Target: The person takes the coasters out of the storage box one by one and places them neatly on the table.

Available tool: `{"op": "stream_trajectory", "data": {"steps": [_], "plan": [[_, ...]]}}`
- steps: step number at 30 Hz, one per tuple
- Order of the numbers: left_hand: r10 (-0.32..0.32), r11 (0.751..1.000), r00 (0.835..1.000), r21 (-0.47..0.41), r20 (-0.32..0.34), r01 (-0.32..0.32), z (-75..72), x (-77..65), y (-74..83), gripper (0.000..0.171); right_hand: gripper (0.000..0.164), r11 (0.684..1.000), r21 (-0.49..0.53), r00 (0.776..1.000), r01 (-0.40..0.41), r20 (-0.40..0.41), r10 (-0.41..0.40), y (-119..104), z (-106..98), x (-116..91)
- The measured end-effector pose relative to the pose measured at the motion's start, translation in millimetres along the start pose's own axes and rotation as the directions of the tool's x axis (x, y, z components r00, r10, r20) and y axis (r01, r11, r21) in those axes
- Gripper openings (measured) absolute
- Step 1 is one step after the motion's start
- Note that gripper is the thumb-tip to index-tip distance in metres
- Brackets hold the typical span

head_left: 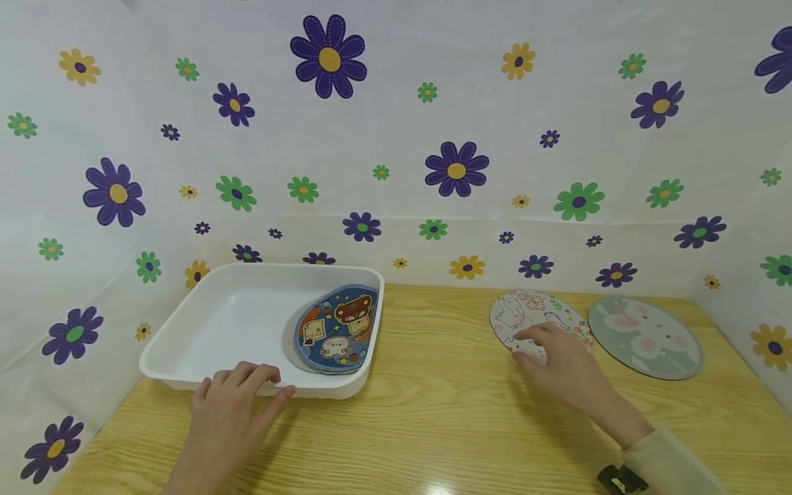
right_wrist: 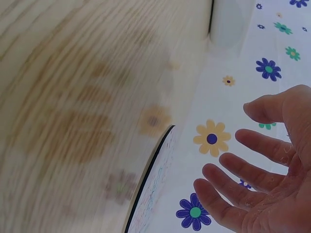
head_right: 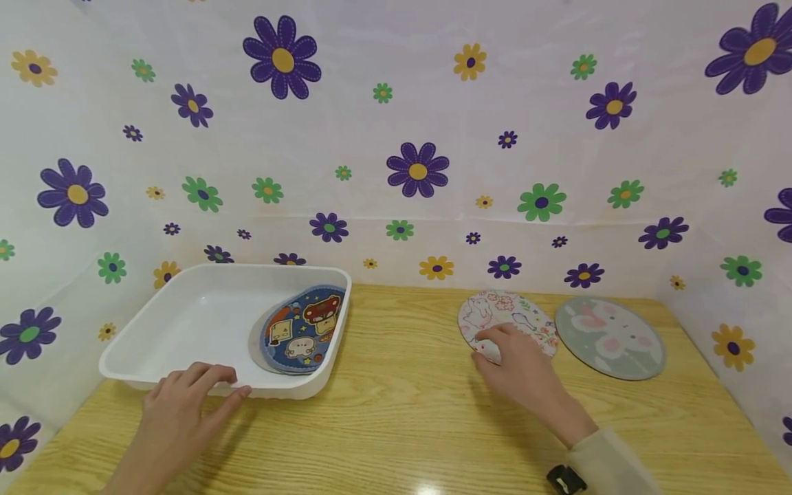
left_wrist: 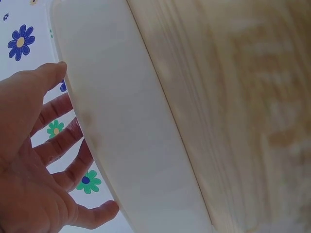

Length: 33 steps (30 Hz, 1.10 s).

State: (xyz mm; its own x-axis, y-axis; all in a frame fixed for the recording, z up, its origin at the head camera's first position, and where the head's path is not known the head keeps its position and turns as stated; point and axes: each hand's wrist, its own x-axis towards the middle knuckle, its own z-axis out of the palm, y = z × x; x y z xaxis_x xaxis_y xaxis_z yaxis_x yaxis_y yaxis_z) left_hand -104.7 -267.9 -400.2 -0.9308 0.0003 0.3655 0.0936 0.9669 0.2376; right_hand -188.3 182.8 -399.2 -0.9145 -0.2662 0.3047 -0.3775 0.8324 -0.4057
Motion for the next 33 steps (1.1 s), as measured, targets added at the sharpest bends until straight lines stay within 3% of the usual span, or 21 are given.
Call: {"op": "stream_trajectory", "data": {"steps": [33], "plan": [[0.001,0.999,1.0,-0.033,-0.015,-0.002,-0.2,-0.9,0.9,0.024,0.028,0.998,0.018,0.998,0.059,0.026,-0.059,-22,7,2]]}}
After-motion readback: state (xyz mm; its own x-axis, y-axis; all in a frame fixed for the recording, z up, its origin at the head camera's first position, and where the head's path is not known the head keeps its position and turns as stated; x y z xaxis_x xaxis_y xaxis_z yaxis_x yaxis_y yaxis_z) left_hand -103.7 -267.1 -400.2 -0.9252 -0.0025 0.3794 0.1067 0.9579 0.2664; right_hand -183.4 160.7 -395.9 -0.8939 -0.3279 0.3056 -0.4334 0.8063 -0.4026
